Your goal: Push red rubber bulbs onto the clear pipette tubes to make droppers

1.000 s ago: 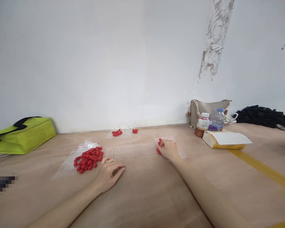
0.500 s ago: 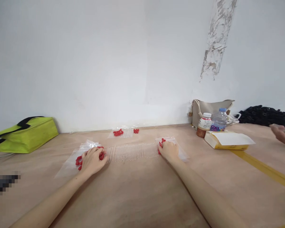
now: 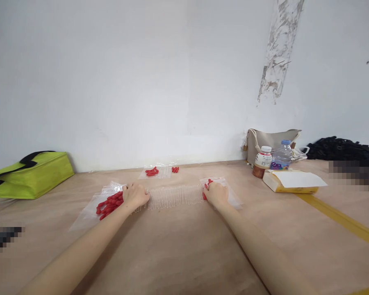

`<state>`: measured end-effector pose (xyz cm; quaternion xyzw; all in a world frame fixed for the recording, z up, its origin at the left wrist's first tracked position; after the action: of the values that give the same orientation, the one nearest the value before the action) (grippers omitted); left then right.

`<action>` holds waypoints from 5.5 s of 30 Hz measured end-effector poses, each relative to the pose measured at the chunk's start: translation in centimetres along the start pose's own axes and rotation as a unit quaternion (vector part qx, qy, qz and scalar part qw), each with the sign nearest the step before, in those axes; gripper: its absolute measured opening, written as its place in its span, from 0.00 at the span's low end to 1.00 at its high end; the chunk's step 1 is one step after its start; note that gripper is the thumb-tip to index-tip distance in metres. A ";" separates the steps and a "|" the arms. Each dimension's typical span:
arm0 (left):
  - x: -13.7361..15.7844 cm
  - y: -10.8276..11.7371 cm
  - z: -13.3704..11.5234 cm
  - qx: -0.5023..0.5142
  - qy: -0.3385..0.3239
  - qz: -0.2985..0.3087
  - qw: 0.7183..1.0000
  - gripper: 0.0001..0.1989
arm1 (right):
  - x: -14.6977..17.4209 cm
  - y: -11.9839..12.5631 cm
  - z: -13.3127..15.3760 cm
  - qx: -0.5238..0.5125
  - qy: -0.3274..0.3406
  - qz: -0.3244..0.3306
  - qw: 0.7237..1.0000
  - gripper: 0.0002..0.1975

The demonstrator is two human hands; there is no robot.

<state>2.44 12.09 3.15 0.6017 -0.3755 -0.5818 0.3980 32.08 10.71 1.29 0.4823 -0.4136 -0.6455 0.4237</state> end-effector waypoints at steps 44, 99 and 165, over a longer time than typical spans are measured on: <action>8.7 0.6 -0.6 0.237 -0.349 -0.061 0.905 0.16 | 8.1 -1.2 6.7 -0.413 0.348 0.036 0.841 0.09; 8.9 0.2 -1.1 0.224 -0.393 -0.133 0.882 0.11 | 7.7 -1.4 6.9 -0.210 0.443 -0.099 0.866 0.06; 9.3 1.4 -1.2 0.255 -0.328 -0.068 0.907 0.10 | -3.7 -2.4 -4.3 -0.171 -0.049 -0.059 0.982 0.13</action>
<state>4.02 3.04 0.69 0.4821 -0.5788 -0.6562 0.0446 36.55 14.38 -0.75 0.3939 -0.2883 -0.7537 0.4400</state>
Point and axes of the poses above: each hand's wrist, its own x-axis away from the middle knuckle, its own y-axis out of the back of the hand, z = x × y, the point moved 1 cm from there along -x, towards the middle knuckle, and after that the axes turned 2 degrees about x, right-handed, at the moved point
